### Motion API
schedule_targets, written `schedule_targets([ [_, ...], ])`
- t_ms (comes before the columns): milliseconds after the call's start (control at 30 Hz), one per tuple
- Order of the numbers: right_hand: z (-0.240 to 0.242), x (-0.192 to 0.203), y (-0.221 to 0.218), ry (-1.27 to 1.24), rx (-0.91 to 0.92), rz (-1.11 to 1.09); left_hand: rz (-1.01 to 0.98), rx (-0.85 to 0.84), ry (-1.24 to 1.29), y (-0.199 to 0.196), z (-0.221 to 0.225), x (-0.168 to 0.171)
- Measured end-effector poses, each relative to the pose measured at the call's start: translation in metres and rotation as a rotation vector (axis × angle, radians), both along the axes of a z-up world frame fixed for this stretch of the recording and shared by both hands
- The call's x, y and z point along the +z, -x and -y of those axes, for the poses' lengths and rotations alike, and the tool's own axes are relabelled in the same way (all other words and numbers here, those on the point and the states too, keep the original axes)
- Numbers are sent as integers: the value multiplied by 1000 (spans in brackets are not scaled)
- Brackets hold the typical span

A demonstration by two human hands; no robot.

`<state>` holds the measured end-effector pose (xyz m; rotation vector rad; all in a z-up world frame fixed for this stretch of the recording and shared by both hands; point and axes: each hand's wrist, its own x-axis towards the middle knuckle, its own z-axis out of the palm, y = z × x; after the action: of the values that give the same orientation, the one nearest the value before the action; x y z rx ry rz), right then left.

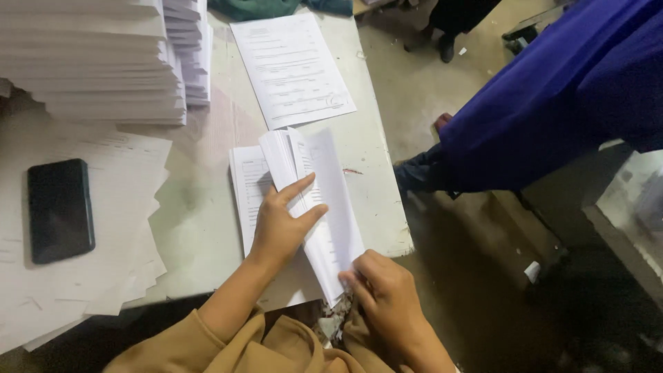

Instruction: Flipping through a stack of papers on a workbench and then lifting a section of the stack

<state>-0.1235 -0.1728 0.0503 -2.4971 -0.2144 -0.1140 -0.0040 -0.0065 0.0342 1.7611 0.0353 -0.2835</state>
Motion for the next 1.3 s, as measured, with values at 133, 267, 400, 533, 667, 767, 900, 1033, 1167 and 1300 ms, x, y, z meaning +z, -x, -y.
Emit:
schedule_targets([
  [133, 3, -9, 1, 35, -66, -12, 34, -45, 6, -2, -3, 2],
  [267, 7, -19, 1, 212, -151, -87, 5, -59, 37, -3, -5, 3],
  [400, -2, -10, 0, 137, 49, 22, -35, -57, 26, -3, -5, 8],
  [533, -6, -3, -1, 131, 135, 150, -91, -31, -9, 2, -6, 26],
  [667, -7, -5, 0, 183, 167, 203, -11, -17, -28, 3, -6, 22],
  [767, -8, -5, 0, 204, 191, 224, 19, -2, -55, 3, -6, 13],
  [900, -7, -2, -3, 191, 256, 201, 90, 1, -4, 3, -7, 2],
  [1033, -12, 2, -3, 165, 219, 230, 126, -5, 25, 3, -9, 1],
  [1167, -14, 5, -5, 172, 228, 261, 146, -10, 36, 3, -10, -3],
  [1300, -12, 4, -4, 169, 223, 198, 164, -7, 67, 3, -10, -5],
])
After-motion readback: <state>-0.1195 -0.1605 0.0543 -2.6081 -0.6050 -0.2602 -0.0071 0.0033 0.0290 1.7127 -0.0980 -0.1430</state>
